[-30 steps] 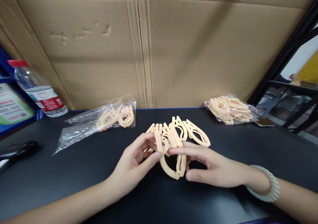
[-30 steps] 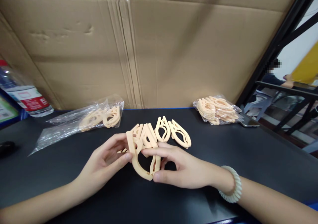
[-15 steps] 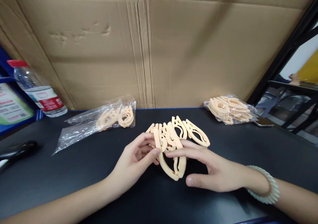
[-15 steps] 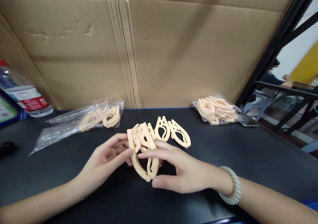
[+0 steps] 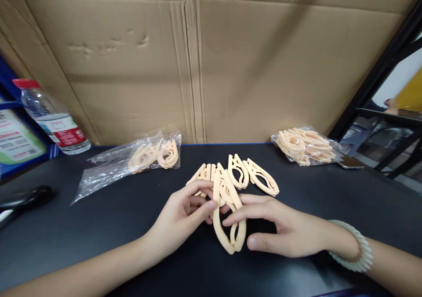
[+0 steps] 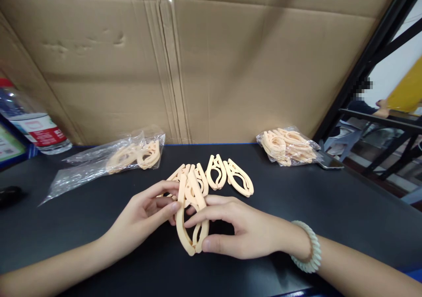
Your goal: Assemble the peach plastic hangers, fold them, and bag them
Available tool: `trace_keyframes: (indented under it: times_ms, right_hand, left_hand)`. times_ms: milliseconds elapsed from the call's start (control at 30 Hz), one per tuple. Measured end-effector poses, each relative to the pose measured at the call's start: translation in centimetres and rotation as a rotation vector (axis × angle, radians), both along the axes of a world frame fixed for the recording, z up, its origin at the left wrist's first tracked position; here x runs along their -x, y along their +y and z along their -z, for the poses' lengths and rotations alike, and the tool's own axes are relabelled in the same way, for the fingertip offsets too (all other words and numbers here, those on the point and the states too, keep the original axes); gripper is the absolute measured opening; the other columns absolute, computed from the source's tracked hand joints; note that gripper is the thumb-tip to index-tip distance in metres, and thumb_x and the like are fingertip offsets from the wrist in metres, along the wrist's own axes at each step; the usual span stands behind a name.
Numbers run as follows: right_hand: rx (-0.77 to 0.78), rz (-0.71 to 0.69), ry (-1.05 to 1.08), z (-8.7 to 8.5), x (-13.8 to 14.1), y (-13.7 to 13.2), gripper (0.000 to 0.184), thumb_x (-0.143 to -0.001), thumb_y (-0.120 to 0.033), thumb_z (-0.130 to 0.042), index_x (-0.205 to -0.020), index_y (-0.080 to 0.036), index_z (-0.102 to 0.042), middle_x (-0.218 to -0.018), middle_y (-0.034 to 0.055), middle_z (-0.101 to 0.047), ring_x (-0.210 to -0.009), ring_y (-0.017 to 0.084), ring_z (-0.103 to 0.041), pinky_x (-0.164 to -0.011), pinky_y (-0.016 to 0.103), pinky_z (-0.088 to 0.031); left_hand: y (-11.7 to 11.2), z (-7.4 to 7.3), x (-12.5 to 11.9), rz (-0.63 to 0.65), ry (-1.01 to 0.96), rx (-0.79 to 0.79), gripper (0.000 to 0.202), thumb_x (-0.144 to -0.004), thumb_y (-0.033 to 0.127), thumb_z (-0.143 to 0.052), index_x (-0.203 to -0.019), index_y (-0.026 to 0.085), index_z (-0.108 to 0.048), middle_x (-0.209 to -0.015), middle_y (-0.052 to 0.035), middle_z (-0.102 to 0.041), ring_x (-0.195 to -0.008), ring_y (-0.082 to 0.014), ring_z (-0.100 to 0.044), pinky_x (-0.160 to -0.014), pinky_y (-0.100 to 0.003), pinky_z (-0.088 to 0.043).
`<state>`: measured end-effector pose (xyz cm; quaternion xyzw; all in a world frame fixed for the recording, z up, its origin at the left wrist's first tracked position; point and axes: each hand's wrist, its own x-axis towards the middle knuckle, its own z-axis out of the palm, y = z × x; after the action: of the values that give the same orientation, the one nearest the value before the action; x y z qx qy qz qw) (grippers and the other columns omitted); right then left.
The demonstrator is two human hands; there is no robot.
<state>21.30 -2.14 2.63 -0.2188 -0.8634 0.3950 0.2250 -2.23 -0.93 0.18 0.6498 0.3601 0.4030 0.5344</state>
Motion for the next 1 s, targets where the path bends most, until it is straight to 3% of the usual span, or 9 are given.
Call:
trace_keyframes:
  times_ms: [100,167,267,433,567,633,733,867,1000]
  right_hand:
    - [0.018,0.012,0.019,0.2,0.0,0.0,0.042,-0.09,-0.026,-0.061,-0.132,-0.026,-0.057,-0.122,0.0072,-0.06,-0.12,0.019,-0.053,-0.108,0.037,-0.034]
    - [0.018,0.062,0.014,0.4,-0.1,0.3,0.038,-0.092,-0.029,-0.059,-0.13,-0.026,-0.06,-0.113,0.0067,-0.062,-0.109,0.019,-0.058,-0.102,0.037,-0.04]
    - [0.009,0.188,0.013,0.6,-0.6,1.0,0.031,-0.094,-0.034,-0.054,-0.121,-0.024,-0.065,-0.098,0.0055,-0.063,-0.089,0.017,-0.059,-0.086,0.034,-0.047]
    - [0.025,0.474,0.135,0.3,-2.5,2.9,0.027,-0.092,-0.042,-0.055,-0.1,-0.02,-0.067,-0.095,0.0049,-0.064,-0.075,0.014,-0.056,-0.066,0.027,-0.045]
    - [0.021,0.641,0.229,-0.2,-4.2,4.3,0.031,-0.089,-0.048,-0.057,-0.077,-0.019,-0.06,-0.087,0.0041,-0.063,-0.087,0.019,-0.059,-0.075,0.029,-0.046]
    - [0.027,0.651,0.129,-0.1,-4.6,4.7,0.035,-0.09,-0.05,-0.054,-0.074,-0.019,-0.058,-0.084,0.0044,-0.063,-0.09,0.021,-0.06,-0.079,0.032,-0.047]
    - [-0.081,0.636,-0.095,0.5,-4.6,4.8,0.037,-0.092,-0.051,-0.047,-0.08,-0.019,-0.06,-0.101,0.0086,-0.064,-0.098,0.024,-0.059,-0.089,0.038,-0.046]
    - [-0.284,0.575,-0.225,1.2,-4.2,4.5,0.031,-0.094,-0.047,-0.046,-0.093,-0.021,-0.062,-0.127,0.0108,-0.055,-0.121,0.026,-0.049,-0.105,0.044,-0.038]
    - [-0.357,0.492,-0.317,1.4,-3.9,3.9,0.041,-0.094,-0.047,-0.047,-0.126,-0.022,-0.053,-0.142,0.0121,-0.043,-0.136,0.026,-0.037,-0.112,0.046,-0.032]
  left_hand:
    - [0.0,0.0,-0.1,-0.004,0.016,-0.012,0.028,-0.085,0.03,-0.064,-0.11,0.018,-0.058,-0.094,-0.0035,-0.061,-0.077,-0.0161,-0.065,-0.067,-0.028,-0.056]
    - [0.0,0.0,-0.1,-0.014,0.014,-0.027,0.031,-0.085,0.029,-0.064,-0.114,0.019,-0.057,-0.096,-0.0038,-0.061,-0.079,-0.016,-0.064,-0.068,-0.029,-0.057]
    - [0.0,0.2,0.0,-0.025,0.019,-0.039,0.032,-0.087,0.03,-0.062,-0.117,0.021,-0.056,-0.103,-0.0045,-0.059,-0.081,-0.0159,-0.064,-0.068,-0.028,-0.057]
    - [0.1,0.4,0.3,-0.028,0.051,-0.062,0.024,-0.09,0.03,-0.057,-0.112,0.021,-0.057,-0.104,-0.005,-0.059,-0.08,-0.0151,-0.064,-0.067,-0.027,-0.055]
    - [-0.2,0.0,0.3,-0.052,0.083,-0.097,0.019,-0.09,0.03,-0.054,-0.106,0.019,-0.059,-0.098,-0.0058,-0.062,-0.075,-0.0148,-0.063,-0.065,-0.027,-0.055]
    - [-0.4,-0.2,0.3,-0.067,0.118,-0.138,0.018,-0.09,0.029,-0.054,-0.103,0.018,-0.06,-0.098,-0.0067,-0.063,-0.075,-0.0156,-0.064,-0.065,-0.028,-0.055]
    - [-0.6,-0.2,0.5,-0.079,0.207,-0.256,0.017,-0.09,0.026,-0.052,-0.103,0.019,-0.061,-0.101,-0.0069,-0.065,-0.082,-0.0177,-0.065,-0.071,-0.03,-0.055]
    - [-0.8,0.0,0.7,-0.048,0.354,-0.5,0.018,-0.092,0.021,-0.05,-0.107,0.023,-0.06,-0.101,-0.0041,-0.066,-0.091,-0.0183,-0.063,-0.079,-0.031,-0.052]
    - [-1.3,0.1,0.6,-0.015,0.537,-0.716,0.025,-0.091,0.017,-0.048,-0.112,0.024,-0.058,-0.111,-0.0061,-0.064,-0.107,-0.0227,-0.057,-0.094,-0.039,-0.046]
